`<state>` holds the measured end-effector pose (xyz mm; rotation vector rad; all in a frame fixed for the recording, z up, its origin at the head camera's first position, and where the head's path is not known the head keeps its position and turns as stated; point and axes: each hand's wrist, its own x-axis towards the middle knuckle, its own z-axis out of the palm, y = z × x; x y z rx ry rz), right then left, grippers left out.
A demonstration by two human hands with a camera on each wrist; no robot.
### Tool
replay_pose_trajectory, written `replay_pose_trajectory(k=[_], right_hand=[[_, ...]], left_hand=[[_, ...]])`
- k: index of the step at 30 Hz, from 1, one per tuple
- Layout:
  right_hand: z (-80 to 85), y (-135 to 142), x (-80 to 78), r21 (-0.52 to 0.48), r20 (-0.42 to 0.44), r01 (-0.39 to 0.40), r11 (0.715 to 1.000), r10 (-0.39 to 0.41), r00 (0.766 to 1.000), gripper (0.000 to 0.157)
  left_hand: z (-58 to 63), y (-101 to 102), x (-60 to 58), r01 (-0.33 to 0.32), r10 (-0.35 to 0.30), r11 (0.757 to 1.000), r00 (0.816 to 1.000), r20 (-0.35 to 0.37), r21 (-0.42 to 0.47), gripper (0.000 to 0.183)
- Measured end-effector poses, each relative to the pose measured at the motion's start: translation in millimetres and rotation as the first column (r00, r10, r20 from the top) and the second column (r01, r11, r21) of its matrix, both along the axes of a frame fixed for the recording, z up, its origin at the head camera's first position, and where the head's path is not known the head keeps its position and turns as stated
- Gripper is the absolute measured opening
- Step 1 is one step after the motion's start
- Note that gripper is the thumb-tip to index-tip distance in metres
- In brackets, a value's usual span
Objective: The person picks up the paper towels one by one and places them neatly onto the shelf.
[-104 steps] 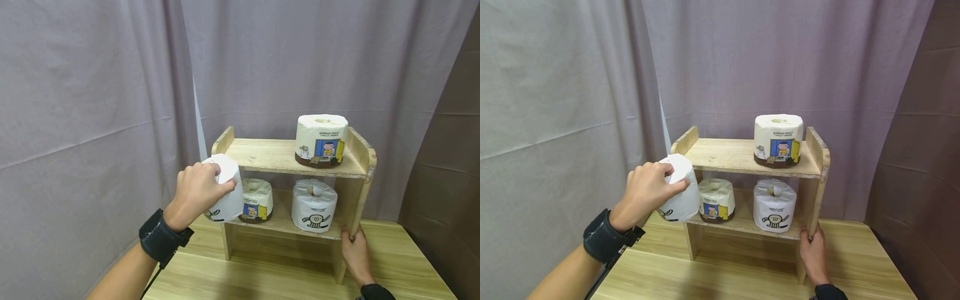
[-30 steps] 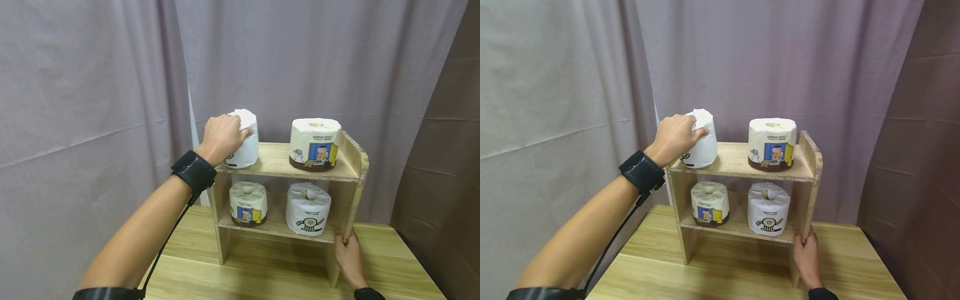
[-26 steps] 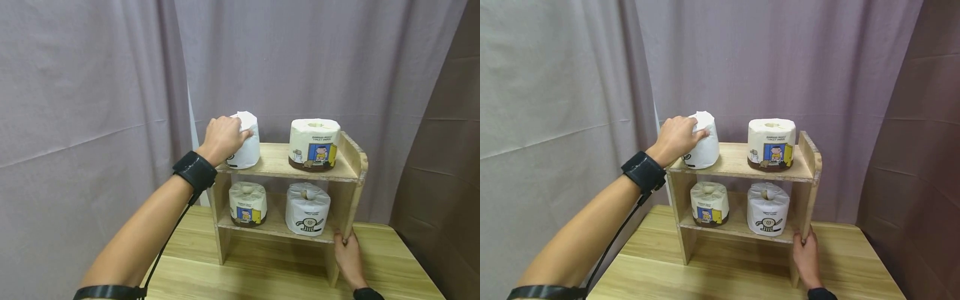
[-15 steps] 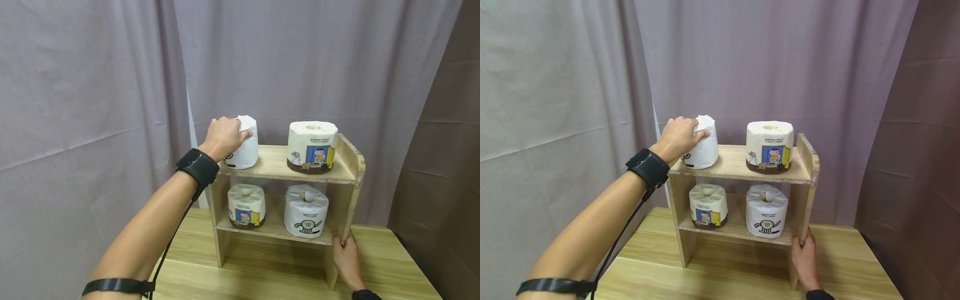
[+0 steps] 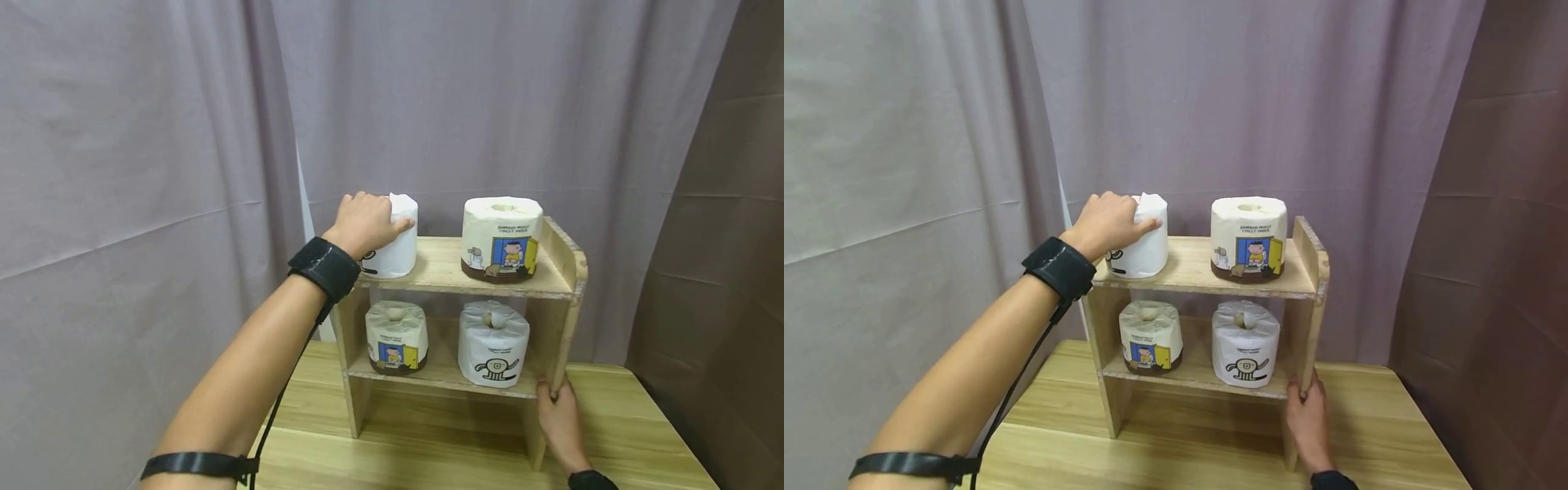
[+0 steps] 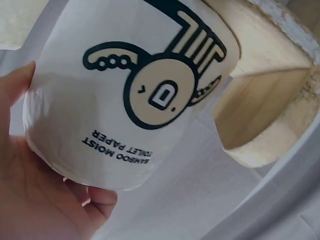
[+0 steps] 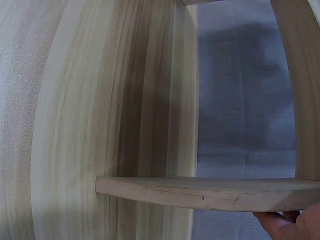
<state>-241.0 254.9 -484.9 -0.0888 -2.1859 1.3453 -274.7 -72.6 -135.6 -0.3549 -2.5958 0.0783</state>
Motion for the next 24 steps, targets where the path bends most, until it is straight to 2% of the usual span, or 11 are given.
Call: replay_pose_trajectory(k=[5, 10, 15, 19, 24], right_hand=[[3.0, 0.5, 0.2, 0.001, -0.013, 0.008, 1.000, -0.008, 1.000, 0.036], [3.4, 1.4, -0.6, 0.009, -0.005, -0.001, 1.000, 0.001, 1.000, 0.038], [0.0, -0.7, -1.0, 0.037, 0.003, 0.024, 0.999, -0.024, 1.000, 0.035], [-1.5, -3.5, -0.5, 0.030, -0.004, 0.027, 0.999, -0.027, 1.000, 0.033], [-1.0, -5.4, 1.8, -0.007, -0.008, -0.011, 1.000, 0.011, 1.000, 0.038]], left_hand=[[-1.2, 6.0, -1.1, -0.059, 0.061, 0.998, 0.996, -0.072, 0.027, 0.065], [-0.8, 14.4, -1.8, -0.134, 0.135, 0.991, 0.973, -0.185, 0.019, 0.071], [-0.4, 25.1, -1.0, -0.167, 0.154, 0.985, 0.955, -0.253, -0.030, 0.066], [-0.7, 31.7, -1.3, -0.221, 0.198, 0.973, 0.944, -0.262, -0.061, 0.063], [-0.1, 35.2, -3.1, -0.245, 0.235, 0.969, 0.948, -0.217, -0.024, 0.067]])
